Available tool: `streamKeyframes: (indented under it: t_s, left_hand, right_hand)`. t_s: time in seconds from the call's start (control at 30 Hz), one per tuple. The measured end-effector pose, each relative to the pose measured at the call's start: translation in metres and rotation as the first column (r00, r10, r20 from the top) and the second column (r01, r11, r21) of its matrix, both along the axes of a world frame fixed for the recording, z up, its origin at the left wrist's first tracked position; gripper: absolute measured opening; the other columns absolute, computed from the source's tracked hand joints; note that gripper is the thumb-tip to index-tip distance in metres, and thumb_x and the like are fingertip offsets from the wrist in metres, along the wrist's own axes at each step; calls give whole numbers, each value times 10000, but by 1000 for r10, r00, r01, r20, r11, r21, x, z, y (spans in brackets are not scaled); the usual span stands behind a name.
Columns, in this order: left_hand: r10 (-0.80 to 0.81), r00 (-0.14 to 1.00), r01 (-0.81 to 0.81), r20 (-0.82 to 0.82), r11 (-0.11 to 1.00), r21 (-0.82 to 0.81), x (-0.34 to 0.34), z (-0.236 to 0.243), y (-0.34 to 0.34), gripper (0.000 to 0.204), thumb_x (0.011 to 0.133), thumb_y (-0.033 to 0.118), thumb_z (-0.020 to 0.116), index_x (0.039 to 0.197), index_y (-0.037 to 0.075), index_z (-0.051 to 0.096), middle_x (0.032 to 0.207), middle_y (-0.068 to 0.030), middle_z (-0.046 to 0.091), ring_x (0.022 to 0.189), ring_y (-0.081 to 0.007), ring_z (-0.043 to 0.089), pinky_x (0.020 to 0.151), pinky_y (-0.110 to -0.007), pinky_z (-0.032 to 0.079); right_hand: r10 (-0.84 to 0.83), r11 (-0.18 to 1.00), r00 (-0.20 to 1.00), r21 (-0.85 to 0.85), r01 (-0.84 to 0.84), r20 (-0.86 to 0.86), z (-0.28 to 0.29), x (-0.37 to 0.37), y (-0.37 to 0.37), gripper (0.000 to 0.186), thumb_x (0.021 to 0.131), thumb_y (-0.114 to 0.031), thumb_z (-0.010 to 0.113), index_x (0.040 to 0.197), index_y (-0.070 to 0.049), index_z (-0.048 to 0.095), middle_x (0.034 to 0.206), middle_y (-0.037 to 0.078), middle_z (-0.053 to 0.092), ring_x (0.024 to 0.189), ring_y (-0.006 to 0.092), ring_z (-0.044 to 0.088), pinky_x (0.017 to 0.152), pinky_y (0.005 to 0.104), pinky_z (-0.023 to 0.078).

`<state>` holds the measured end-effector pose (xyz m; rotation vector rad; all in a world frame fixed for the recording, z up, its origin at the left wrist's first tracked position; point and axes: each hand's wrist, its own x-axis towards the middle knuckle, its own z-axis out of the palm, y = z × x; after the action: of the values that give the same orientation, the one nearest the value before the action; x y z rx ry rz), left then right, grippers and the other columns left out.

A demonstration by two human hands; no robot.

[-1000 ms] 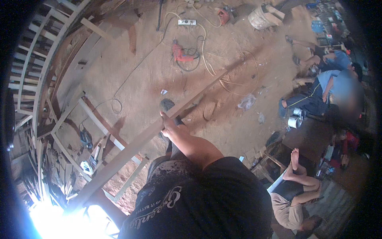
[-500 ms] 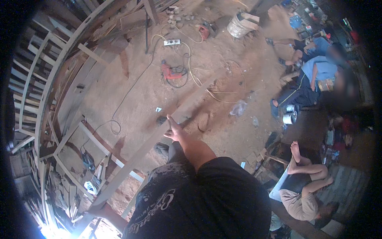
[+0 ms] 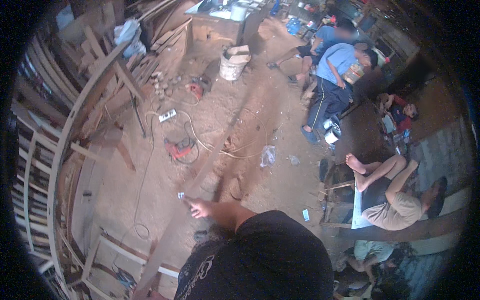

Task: The person uses a circular saw to cut a long wooden plank into smaller pieces. They measure the wood with a tape measure, position the plank on a workbench, and make several cuts. The cut pieces are set aside on the workbench.

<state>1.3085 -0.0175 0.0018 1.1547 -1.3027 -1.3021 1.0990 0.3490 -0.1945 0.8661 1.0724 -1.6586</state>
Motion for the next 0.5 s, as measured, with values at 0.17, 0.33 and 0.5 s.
streamKeyframes:
  t_s: [0.17, 0.33, 0.5]
  left_hand:
    - [-28, 999, 26, -36, 998, -50, -24, 28, 18, 462, 1004, 584, 510, 917, 136, 585, 899, -20, 560, 845, -210, 545, 715, -448, 441]
    - [-2, 993, -6, -119, 998, -64, -15, 53, 4, 487, 1013, 589, 501, 861, 133, 578, 829, -2, 555, 774, -177, 555, 674, -400, 461]
    - [211, 932, -218, -293, 976, 12, 65, 96, -14, 520, 1023, 594, 493, 804, 129, 572, 759, 15, 550, 702, -144, 564, 634, -351, 480]
  right_hand:
    - [-388, 918, 921, 75, 390, -44, 3, -14, -54, 652, 890, -412, 756, 1377, -84, 473, 1344, 137, 567, 1234, 329, 573, 1037, 529, 475]
    - [-451, 888, 892, -110, 446, -32, -22, -25, -75, 414, 851, -176, 713, 1206, -89, 519, 1181, 120, 562, 1079, 292, 584, 969, 506, 492]
    - [300, 876, -151, 335, -346, -942, 14, -7, -36, 627, 846, -45, 759, 1394, -85, 456, 1292, 149, 528, 1188, 265, 536, 1043, 446, 449]
